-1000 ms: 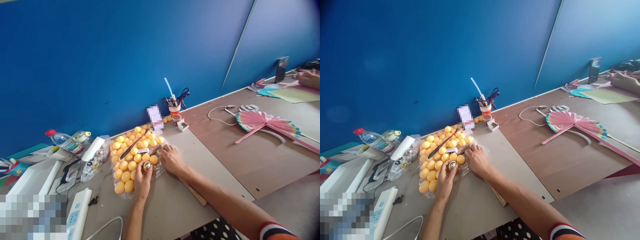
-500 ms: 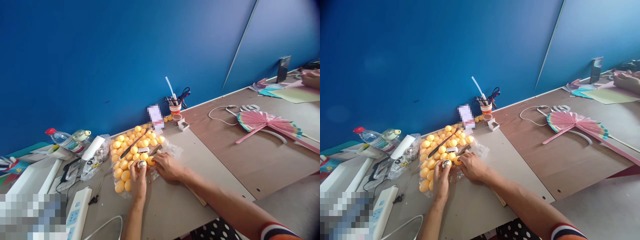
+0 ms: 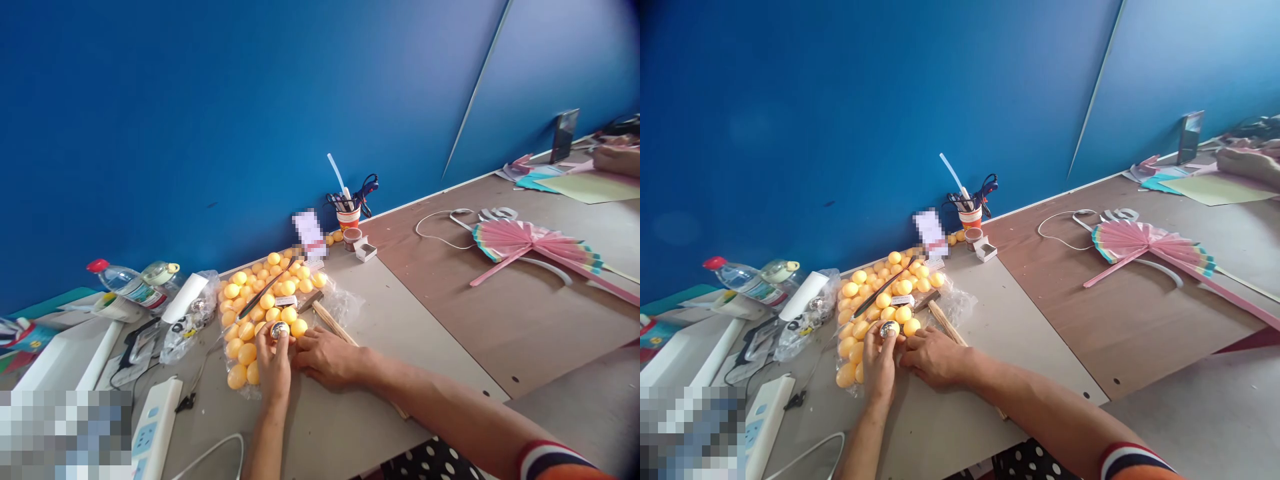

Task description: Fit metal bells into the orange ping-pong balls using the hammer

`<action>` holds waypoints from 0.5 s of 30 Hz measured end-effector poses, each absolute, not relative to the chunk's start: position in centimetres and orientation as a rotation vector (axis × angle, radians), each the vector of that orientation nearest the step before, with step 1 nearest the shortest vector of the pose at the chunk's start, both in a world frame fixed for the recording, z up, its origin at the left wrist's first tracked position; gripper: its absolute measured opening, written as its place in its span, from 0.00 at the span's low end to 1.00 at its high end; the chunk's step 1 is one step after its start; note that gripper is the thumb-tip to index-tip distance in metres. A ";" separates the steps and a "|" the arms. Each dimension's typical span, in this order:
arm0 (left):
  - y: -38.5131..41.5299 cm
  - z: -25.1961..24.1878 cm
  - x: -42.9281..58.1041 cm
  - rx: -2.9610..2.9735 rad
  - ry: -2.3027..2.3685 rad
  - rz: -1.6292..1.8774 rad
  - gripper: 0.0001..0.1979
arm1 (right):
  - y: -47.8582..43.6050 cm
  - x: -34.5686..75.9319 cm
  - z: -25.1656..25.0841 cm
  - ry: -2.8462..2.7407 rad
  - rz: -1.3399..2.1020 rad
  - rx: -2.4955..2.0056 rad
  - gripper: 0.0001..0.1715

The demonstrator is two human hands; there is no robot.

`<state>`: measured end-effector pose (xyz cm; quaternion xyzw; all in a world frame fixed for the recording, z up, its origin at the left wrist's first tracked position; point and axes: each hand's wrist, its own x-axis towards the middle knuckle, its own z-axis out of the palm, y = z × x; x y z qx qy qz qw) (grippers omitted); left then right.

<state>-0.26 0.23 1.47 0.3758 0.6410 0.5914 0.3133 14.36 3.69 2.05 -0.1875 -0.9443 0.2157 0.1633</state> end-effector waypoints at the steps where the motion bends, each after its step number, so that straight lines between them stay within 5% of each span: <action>1: 0.3 1.4 -0.2 0.996 1.687 1.559 0.19 | 3.7 14.3 1.9 -2.707 0.585 -0.544 0.11; 15: 0.6 0.2 -1.0 1.056 1.667 1.550 0.20 | 4.0 14.2 2.0 -2.645 0.686 -0.702 0.07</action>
